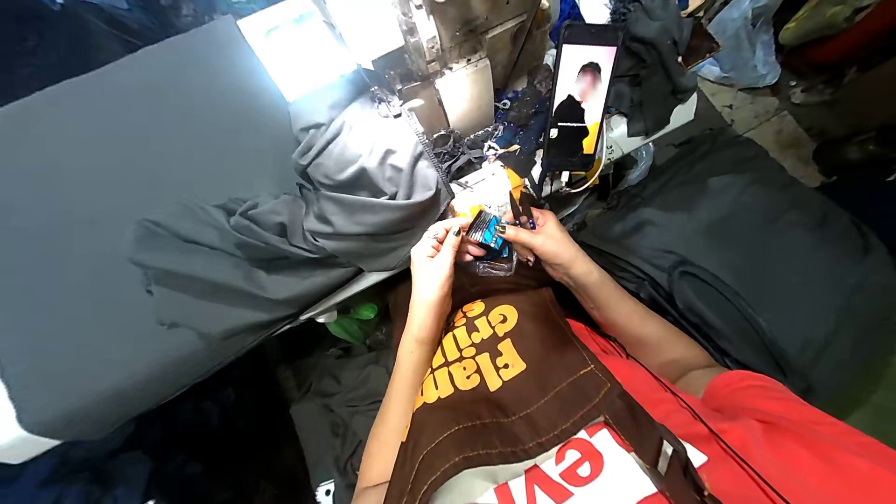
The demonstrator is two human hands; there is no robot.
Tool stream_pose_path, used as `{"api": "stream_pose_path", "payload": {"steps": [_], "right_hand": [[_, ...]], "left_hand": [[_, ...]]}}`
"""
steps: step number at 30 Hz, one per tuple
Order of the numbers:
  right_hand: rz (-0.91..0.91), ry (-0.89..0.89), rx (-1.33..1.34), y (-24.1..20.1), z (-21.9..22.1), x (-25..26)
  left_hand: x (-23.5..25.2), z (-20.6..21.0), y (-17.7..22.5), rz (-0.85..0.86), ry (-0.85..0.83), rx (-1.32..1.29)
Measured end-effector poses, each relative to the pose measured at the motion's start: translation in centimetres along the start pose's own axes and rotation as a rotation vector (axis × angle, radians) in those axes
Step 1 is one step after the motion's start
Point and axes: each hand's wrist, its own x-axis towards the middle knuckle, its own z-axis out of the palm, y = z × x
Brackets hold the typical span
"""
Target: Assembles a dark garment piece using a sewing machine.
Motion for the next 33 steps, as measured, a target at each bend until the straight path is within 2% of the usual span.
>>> {"api": "stream_pose_path", "payload": {"steps": [2,7,9,14,19,23,26,29,31,33], "right_hand": [[0.008,-0.042,-0.074,-0.23,0.15,0.15],[0.021,-0.032,-0.226,-0.64,0.68,0.41],[0.016,-0.032,-0.276,-0.70,0.83,0.44],[-0.110,-0.001,-0.390,-0.22,0.79,0.56],[-0.118,0.007,-0.407,-0.40,0.83,0.53],[-0.077,-0.041,-0.289,-0.37,0.63,0.45],[-0.135,-0.107,-0.331,-0.76,0.55,0.25],[-0.232,-0.039,-0.402,-0.51,0.72,0.33],[-0.314,0.012,-0.412,-0.46,0.53,0.58],[-0.401,0.033,-0.420,-0.69,0.24,0.76]], "left_hand": [[0.10,0.05,-0.13,-0.093,-0.014,-0.052],[0.17,0.49,-0.19,-0.069,-0.035,0.047],[0.19,0.51,0.03,-0.113,-0.014,0.070],[0.05,0.64,0.21,-0.226,-0.012,-0.012],[-0.02,0.97,0.35,-0.231,0.002,-0.052],[-0.01,0.76,0.03,-0.171,0.043,-0.012],[0.06,0.58,-0.18,-0.083,0.066,0.078],[0.12,0.59,-0.30,-0.003,0.038,0.110],[0.13,0.60,-0.25,-0.024,0.012,0.075],[0.00,0.66,0.36,-0.140,-0.003,0.008]]}}
